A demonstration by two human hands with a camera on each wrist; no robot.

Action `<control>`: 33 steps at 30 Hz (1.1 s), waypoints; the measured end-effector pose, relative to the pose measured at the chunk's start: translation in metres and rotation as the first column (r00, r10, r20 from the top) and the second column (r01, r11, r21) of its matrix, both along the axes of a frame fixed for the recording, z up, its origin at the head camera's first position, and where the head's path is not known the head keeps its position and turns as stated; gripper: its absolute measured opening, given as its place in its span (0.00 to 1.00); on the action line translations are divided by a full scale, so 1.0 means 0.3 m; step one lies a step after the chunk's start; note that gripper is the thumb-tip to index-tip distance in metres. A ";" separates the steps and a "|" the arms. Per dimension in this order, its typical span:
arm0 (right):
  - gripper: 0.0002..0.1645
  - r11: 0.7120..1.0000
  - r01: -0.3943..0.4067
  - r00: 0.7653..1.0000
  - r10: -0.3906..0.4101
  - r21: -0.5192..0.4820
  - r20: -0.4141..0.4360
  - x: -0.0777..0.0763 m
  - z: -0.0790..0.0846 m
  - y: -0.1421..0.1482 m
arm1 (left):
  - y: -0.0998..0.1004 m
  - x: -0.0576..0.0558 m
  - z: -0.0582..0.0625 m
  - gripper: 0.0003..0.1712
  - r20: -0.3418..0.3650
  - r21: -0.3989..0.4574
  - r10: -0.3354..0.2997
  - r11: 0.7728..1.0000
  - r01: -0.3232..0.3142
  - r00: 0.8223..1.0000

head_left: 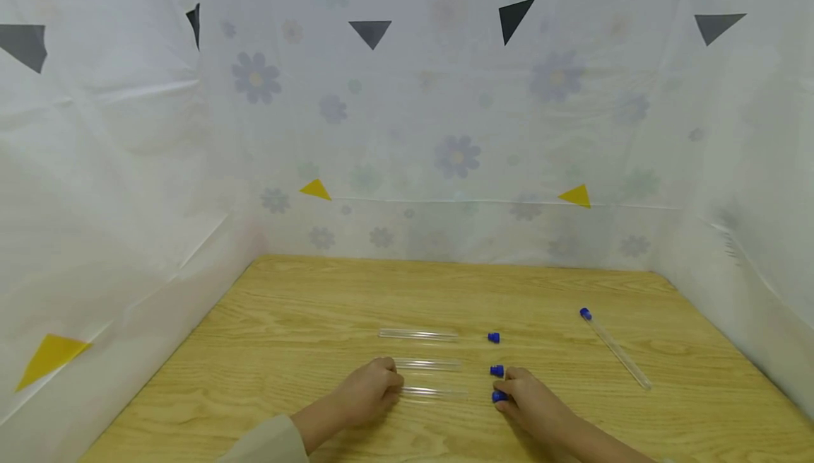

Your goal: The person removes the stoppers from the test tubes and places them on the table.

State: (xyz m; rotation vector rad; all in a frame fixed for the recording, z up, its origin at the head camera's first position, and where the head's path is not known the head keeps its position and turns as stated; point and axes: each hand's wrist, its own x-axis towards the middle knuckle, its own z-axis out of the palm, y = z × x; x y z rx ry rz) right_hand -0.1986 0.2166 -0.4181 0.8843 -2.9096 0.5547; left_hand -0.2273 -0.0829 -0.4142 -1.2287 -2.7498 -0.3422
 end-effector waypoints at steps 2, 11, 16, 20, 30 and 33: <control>0.14 1.000 -0.003 1.000 0.003 -0.003 -0.003 -0.001 -0.001 0.001 | 0.000 -0.002 -0.002 0.02 0.002 0.004 -0.003 1.000 0.003 1.000; 0.13 1.000 -0.019 1.000 0.019 -0.009 -0.014 0.004 0.001 0.003 | 0.000 0.003 0.004 0.03 0.001 0.014 -0.019 1.000 0.019 1.000; 0.13 1.000 -0.007 1.000 0.007 -0.021 0.002 0.005 0.005 0.002 | 0.001 0.010 0.015 0.03 0.015 0.024 -0.016 1.000 0.015 1.000; 0.14 0.998 0.018 1.000 -0.017 -0.053 0.009 0.004 0.010 0.003 | 0.003 0.010 0.017 0.08 0.005 0.033 -0.003 0.999 0.003 1.000; 0.18 0.996 0.053 0.998 -0.054 -0.076 -0.019 0.007 0.037 0.027 | 0.016 0.007 0.031 0.13 -0.010 0.083 0.030 0.996 -0.029 0.999; 0.18 0.993 0.087 0.996 -0.089 -0.085 -0.021 0.006 0.036 0.039 | 0.024 0.009 0.038 0.14 -0.008 0.097 0.051 0.994 -0.050 0.999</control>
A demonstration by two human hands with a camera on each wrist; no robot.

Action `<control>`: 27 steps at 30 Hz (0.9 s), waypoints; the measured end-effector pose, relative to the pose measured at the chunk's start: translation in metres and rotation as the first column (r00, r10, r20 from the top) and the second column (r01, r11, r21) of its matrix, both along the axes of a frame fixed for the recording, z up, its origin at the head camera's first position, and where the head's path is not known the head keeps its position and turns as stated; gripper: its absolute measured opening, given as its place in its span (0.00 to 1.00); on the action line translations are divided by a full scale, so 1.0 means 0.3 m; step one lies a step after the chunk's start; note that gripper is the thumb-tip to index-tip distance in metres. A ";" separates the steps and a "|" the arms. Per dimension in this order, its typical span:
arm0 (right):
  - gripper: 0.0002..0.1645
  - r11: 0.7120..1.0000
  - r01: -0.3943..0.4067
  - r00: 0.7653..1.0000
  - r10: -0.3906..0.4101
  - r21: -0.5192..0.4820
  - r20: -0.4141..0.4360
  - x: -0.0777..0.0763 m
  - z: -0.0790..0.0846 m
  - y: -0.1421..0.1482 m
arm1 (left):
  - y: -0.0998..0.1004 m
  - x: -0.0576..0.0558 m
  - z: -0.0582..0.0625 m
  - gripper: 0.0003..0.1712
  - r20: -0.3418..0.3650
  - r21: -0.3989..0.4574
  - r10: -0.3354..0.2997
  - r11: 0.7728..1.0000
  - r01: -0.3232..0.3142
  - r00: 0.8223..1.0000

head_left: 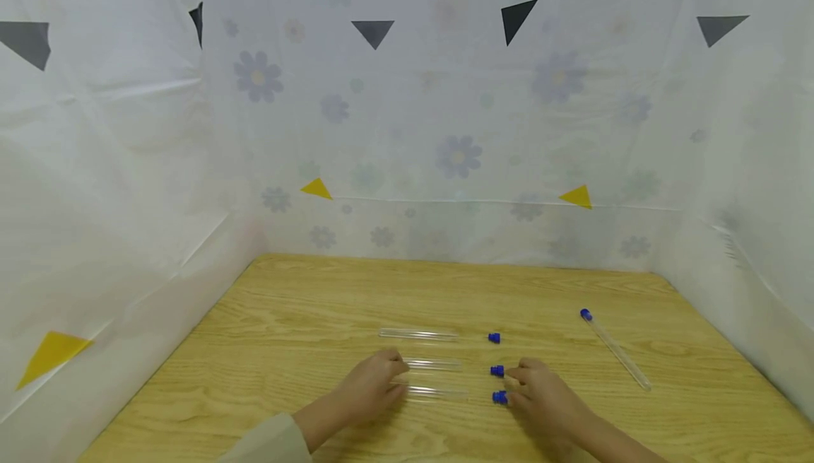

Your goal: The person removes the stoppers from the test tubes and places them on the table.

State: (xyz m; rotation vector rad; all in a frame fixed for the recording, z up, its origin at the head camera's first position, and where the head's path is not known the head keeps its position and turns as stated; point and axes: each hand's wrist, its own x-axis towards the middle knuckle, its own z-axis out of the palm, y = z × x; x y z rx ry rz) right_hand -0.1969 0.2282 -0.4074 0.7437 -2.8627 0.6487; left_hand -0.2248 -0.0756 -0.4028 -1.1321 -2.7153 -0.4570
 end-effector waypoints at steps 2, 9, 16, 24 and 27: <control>0.18 1.000 0.012 1.000 -0.012 0.005 -0.006 -0.002 -0.003 0.011 | 0.008 0.001 0.004 0.14 -0.005 0.015 0.012 1.000 -0.012 1.000; 0.17 0.998 0.059 0.998 -0.058 0.032 -0.039 -0.008 -0.005 0.045 | 0.042 -0.001 0.011 0.14 -0.004 0.062 0.029 0.998 -0.029 1.000; 0.16 0.995 0.101 0.991 -0.098 0.027 -0.095 -0.006 0.005 0.067 | 0.074 -0.011 0.022 0.14 0.014 0.153 0.022 0.988 -0.024 1.000; 0.17 0.989 0.148 0.985 -0.148 -0.003 -0.086 -0.008 0.019 0.091 | 0.110 -0.030 0.021 0.14 0.046 0.246 0.032 0.968 -0.042 0.998; 0.18 0.985 0.174 0.983 -0.174 -0.018 -0.052 -0.012 0.025 0.103 | 0.123 -0.033 0.025 0.14 0.096 0.301 0.022 0.952 -0.050 0.995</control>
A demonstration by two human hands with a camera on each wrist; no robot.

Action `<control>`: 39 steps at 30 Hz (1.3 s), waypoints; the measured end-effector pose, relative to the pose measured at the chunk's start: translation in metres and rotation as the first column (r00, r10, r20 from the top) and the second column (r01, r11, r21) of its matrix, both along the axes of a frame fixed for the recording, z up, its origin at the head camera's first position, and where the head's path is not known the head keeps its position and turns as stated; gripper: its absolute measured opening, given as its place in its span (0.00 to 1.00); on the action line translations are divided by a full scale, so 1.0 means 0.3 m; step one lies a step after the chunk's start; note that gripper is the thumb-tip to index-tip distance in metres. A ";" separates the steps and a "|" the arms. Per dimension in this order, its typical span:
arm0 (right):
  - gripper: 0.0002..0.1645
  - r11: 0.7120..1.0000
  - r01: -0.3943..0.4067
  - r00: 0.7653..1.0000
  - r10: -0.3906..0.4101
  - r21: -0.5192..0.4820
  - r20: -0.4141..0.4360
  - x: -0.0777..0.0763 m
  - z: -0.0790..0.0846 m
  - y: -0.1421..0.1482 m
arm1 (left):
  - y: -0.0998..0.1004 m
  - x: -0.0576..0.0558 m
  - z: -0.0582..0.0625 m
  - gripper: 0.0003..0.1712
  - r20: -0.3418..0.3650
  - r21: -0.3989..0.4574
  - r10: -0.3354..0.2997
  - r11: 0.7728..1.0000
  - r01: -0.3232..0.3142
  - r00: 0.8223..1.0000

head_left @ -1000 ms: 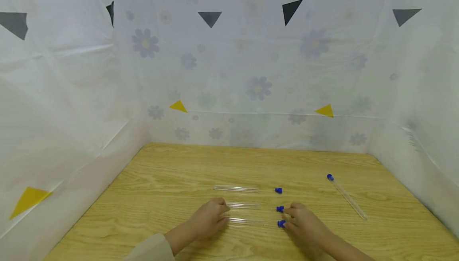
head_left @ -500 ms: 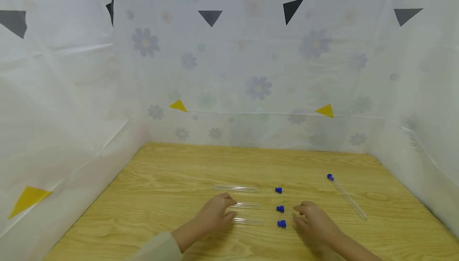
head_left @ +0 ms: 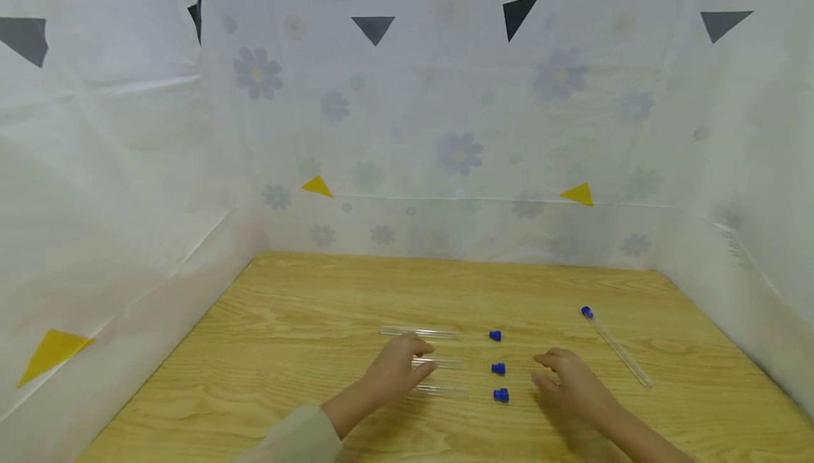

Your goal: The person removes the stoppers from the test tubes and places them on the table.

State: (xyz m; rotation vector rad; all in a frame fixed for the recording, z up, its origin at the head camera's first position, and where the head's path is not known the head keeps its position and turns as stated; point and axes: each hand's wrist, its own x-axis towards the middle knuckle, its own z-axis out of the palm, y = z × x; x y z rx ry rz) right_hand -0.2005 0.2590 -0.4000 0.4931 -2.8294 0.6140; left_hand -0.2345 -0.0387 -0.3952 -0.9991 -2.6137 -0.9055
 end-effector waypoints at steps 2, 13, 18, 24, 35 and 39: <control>0.18 1.000 0.012 1.000 -0.012 -0.008 0.010 -0.006 0.004 0.009 | 0.008 0.000 0.005 0.14 0.035 0.038 -0.005 0.999 0.004 0.999; 0.20 0.995 0.103 0.995 -0.103 -0.012 0.010 -0.037 0.001 0.090 | 0.091 -0.019 0.029 0.13 0.158 0.174 -0.012 0.985 -0.016 0.987; 0.20 0.993 0.117 0.993 -0.117 -0.019 -0.017 -0.057 -0.015 0.127 | 0.142 -0.030 0.038 0.14 0.221 0.217 -0.015 0.976 -0.035 0.975; 0.21 0.991 0.135 0.989 -0.136 -0.016 -0.051 -0.070 -0.015 0.145 | 0.174 -0.029 0.041 0.15 0.268 0.238 -0.003 0.969 -0.063 0.963; 0.22 0.989 0.144 0.989 -0.143 0.026 -0.036 -0.081 0.007 0.163 | 0.215 -0.046 0.030 0.14 0.313 0.294 0.018 0.949 -0.115 0.949; 0.22 0.987 0.158 0.987 -0.157 0.024 -0.033 -0.078 0.012 0.171 | 0.236 -0.049 0.028 0.15 0.337 0.312 0.011 0.942 -0.123 0.941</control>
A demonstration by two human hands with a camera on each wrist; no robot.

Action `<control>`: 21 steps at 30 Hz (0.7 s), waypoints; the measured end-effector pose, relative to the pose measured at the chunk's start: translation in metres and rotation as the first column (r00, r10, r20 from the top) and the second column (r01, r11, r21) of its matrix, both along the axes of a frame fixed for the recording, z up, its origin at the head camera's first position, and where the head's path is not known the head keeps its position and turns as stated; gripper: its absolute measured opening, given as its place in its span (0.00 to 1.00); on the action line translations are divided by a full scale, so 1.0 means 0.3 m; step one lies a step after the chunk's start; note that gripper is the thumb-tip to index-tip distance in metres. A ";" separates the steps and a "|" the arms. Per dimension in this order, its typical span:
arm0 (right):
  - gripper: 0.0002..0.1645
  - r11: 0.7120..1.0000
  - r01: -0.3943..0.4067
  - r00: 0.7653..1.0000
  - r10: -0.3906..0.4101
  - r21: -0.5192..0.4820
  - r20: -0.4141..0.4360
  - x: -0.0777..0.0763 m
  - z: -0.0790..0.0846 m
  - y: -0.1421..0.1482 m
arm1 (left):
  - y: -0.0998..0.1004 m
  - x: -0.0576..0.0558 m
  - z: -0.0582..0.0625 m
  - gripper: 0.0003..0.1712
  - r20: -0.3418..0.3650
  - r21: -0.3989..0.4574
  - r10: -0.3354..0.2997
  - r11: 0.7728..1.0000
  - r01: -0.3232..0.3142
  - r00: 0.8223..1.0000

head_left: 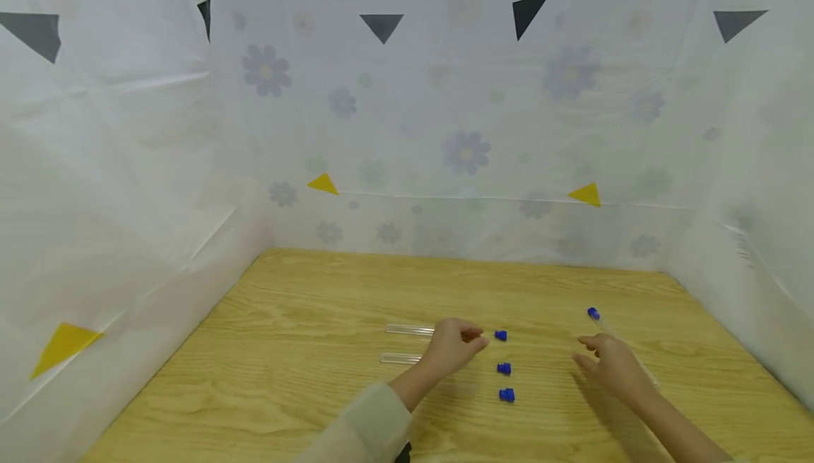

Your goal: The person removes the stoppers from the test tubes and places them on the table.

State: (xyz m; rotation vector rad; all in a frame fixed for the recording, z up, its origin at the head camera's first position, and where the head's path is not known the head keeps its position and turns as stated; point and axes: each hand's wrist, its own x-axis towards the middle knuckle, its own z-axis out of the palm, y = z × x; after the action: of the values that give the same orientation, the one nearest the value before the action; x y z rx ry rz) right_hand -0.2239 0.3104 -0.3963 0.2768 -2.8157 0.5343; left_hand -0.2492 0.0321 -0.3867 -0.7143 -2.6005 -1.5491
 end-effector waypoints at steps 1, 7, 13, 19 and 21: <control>0.22 1.000 0.006 1.000 -0.006 0.003 -0.005 0.001 -0.001 0.003 | 0.006 -0.001 -0.002 0.15 0.003 0.002 -0.001 1.000 0.001 1.000; 0.21 1.000 0.027 0.999 -0.027 0.005 -0.023 0.000 -0.004 0.031 | 0.039 -0.006 -0.007 0.14 0.020 0.006 0.007 1.000 -0.007 1.000; 0.21 0.998 0.057 0.998 -0.056 0.013 -0.030 -0.006 -0.013 0.072 | 0.071 -0.007 -0.004 0.15 0.075 0.013 0.043 0.999 -0.044 0.996; 0.21 0.995 0.093 0.995 -0.093 0.021 -0.031 -0.001 -0.010 0.101 | 0.096 -0.010 -0.004 0.14 0.098 0.034 0.054 0.998 -0.058 0.994; 0.22 0.994 0.107 0.994 -0.106 0.023 -0.030 0.000 -0.008 0.111 | 0.102 -0.010 -0.003 0.14 0.097 0.036 0.055 0.998 -0.059 0.994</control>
State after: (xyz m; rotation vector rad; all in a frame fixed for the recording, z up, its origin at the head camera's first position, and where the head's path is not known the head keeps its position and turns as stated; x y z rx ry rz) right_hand -0.2238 0.3438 -0.3987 0.1364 -2.7919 0.4691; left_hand -0.2523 0.0626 -0.3875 -0.5714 -2.6244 -1.6518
